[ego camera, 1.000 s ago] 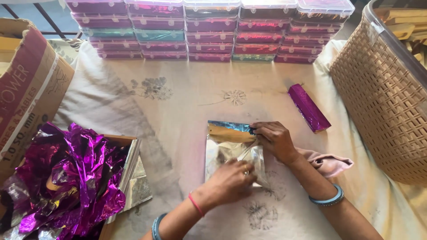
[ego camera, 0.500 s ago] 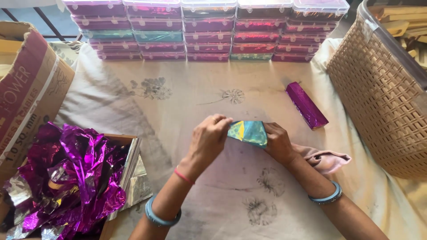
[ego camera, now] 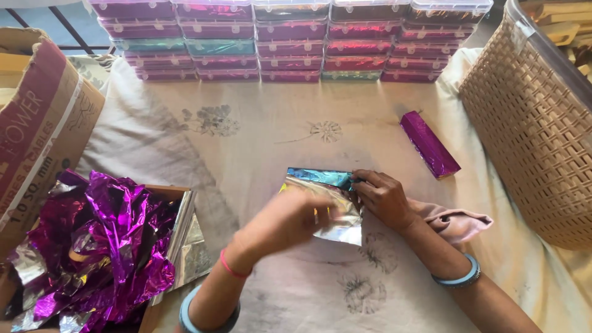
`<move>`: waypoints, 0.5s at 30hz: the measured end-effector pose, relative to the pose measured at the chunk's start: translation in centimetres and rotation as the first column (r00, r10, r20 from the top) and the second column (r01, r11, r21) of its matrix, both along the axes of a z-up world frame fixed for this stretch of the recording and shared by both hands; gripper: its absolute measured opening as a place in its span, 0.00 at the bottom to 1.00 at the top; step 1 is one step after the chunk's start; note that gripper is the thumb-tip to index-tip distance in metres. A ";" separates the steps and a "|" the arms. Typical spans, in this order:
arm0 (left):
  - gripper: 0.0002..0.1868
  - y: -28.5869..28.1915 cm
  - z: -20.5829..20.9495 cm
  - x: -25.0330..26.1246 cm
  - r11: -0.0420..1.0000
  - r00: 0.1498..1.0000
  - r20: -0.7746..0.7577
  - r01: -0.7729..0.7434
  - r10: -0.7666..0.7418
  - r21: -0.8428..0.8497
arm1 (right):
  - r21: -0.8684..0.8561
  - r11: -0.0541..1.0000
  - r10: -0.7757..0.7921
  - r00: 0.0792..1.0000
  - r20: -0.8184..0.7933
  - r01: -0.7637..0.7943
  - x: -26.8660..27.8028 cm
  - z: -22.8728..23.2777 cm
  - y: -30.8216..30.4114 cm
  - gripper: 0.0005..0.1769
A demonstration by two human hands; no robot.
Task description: The person wraps rectangular wooden blocks in shiny metallic foil. They smooth the foil around the block, fold the edges, and place the wrapped item aside. The person also wipes the wooden blocks with a cloth before wrapping them.
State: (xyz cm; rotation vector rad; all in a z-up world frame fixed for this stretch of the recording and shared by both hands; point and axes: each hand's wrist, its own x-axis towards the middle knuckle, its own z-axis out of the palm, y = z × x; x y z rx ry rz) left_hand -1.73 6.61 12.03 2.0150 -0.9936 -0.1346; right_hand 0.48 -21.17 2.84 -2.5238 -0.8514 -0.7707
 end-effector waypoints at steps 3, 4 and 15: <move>0.06 -0.7 2.6 2.0 0.930 0.904 0.226 -0.365 0.364 -0.036 | -0.020 1.000 0.012 0.999 0.043 -0.011 0.0 0.2 0.2 0.07; 0.06 -1.2 1.2 3.0 0.930 0.904 0.224 -0.365 0.364 -0.038 | -0.022 1.000 0.011 0.999 0.041 -0.010 -0.2 0.2 0.3 0.07; 0.10 -3.4 -6.7 7.0 0.885 0.896 0.401 -0.335 0.192 0.325 | -0.034 0.999 -0.007 0.999 0.038 0.008 -0.6 0.3 0.5 0.10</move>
